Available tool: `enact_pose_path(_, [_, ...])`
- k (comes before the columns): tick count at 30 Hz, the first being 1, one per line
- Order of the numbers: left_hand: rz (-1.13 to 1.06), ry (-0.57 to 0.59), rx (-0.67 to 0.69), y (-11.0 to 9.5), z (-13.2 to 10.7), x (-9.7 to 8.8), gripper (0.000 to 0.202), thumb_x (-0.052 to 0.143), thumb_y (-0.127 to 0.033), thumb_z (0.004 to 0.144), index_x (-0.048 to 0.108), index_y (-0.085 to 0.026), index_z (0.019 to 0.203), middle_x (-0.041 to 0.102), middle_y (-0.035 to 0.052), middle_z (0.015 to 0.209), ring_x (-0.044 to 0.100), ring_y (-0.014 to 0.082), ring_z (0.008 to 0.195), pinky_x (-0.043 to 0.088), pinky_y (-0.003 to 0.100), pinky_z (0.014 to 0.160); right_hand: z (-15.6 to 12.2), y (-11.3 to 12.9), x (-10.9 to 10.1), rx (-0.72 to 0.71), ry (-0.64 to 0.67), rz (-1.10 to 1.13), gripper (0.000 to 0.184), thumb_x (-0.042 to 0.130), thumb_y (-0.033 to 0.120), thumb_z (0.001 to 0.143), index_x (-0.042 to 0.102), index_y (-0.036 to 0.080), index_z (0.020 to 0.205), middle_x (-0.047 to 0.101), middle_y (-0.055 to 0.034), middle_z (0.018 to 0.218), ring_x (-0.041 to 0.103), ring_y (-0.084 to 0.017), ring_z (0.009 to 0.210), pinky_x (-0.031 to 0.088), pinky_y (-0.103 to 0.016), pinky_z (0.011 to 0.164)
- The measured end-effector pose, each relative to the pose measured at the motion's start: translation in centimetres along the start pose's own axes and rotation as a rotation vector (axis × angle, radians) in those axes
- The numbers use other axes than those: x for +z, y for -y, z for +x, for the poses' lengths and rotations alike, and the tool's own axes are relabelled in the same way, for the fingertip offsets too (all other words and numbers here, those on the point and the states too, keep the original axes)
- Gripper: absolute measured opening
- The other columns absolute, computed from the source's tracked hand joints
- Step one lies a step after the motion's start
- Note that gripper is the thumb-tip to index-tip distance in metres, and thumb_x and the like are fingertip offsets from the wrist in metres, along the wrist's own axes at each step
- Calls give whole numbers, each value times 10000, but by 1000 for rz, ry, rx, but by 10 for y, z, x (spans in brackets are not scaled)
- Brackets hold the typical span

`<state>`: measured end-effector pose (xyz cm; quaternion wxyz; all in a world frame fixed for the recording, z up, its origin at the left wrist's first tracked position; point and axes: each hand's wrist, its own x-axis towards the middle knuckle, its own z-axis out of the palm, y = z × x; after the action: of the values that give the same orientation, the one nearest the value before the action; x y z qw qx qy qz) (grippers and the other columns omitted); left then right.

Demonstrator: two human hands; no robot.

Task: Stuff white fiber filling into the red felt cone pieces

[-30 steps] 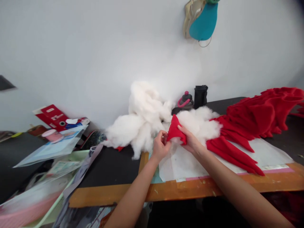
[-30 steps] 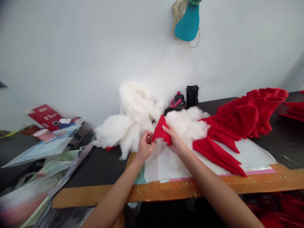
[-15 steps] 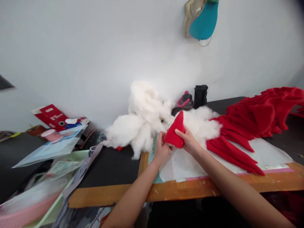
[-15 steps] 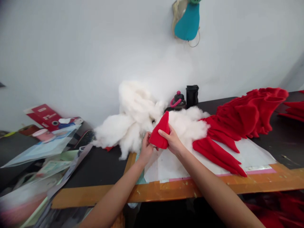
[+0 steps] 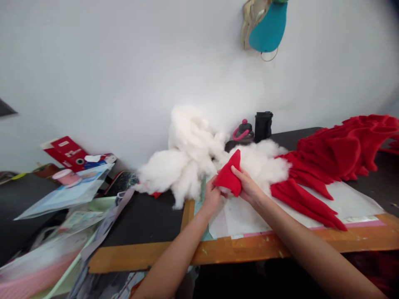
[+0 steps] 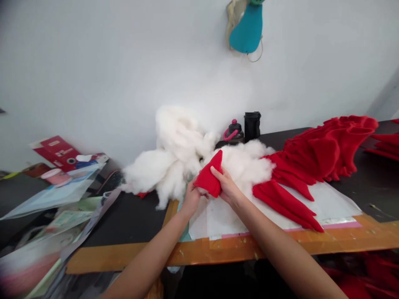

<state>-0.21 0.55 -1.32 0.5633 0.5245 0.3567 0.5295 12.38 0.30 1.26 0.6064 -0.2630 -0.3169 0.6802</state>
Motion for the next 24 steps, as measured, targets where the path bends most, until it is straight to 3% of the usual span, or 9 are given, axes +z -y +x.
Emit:
enact_pose_path(4, [-25,18,51,2,1,-3,219,570,-388,795,594,-171,817,532,-17,580,499,123,466,436,251,447,1,3,-2,-2,-4,-17,396,662,531,786,566,201,983,708,-74,971,674,-234,947,553,-333,766])
enact_pose_path(10, [102,-166,134,10,0,-3,486,505,-607,843,498,-182,607,465,-8,482,434,116,433,358,242,423,2,-2,-2,43,-13,-53,402,673,556,768,590,199,932,707,-65,912,670,-235,941,552,-322,765])
enact_pose_path(14, [136,-254,180,11,-1,-4,494,473,-600,873,455,-193,595,416,-21,474,390,104,434,329,227,410,3,-5,-4,44,-9,-27,364,682,543,769,596,208,880,709,-45,894,675,-207,884,550,-295,742])
enact_pose_path(17, [134,-184,168,4,0,-5,338,525,-473,864,534,-176,703,456,-27,521,417,98,445,352,213,417,4,-4,-5,54,-35,9,353,711,516,750,599,207,877,713,-45,904,680,-205,874,551,-286,720])
enact_pose_path(20, [53,-87,91,-1,2,-5,173,606,-333,768,569,-166,791,529,-23,604,475,101,482,400,208,438,2,-2,-3,42,-58,29,364,733,493,737,597,205,915,712,-46,909,683,-208,874,555,-294,738])
enact_pose_path(24, [-136,-2,-54,-1,4,-5,208,671,-268,643,574,-170,800,569,-21,635,510,120,488,430,228,418,-1,1,0,-7,-44,-12,382,720,499,754,576,211,958,705,-41,903,680,-207,859,553,-316,764])
